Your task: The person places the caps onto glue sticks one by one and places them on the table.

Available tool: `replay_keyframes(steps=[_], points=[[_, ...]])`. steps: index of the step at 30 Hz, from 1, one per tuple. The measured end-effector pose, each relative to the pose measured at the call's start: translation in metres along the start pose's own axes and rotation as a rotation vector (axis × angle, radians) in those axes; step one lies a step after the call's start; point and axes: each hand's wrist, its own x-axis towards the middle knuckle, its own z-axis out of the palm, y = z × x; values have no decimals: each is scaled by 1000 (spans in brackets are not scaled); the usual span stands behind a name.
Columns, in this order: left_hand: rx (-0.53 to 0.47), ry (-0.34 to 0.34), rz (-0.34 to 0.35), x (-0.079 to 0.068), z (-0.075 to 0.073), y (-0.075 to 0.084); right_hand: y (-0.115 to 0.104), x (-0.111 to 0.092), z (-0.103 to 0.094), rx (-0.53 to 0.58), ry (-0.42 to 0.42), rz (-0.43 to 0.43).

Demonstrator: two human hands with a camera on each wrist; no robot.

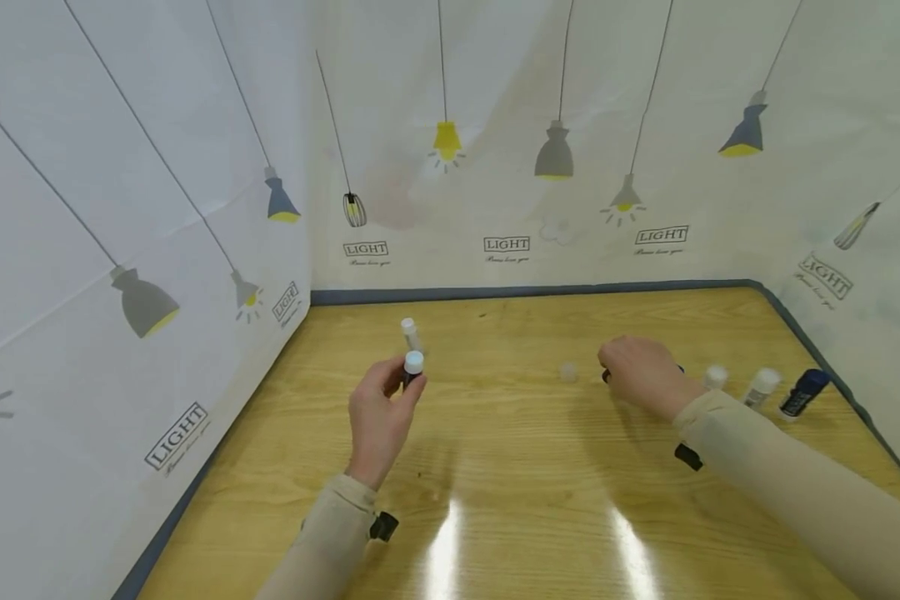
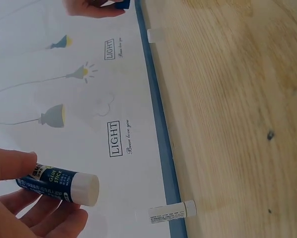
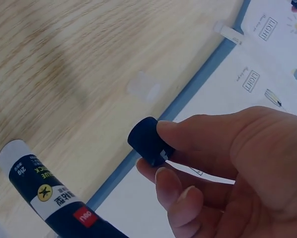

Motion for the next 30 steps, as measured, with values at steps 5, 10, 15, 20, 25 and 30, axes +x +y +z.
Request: replay_keyframes(steps=[5,10,15,20,25,30], points=[[26,-26,-13,-1,4,4,-5,-6,-11,43,1,23],[41,-53,-16,-3,8,7,-9,-11,-21,67,40,34],[28,-53,2,-5,14,7,-12,-15,-30,95,78,38],[11,-47,32,-7,20,7,-14,-19,-36,113,105,50],[13,-42,55,-9,26,9,-18,-23,-42,121,137,49],[10,-43,65,-12,32,13,-24,-28,-48,137,197,28]])
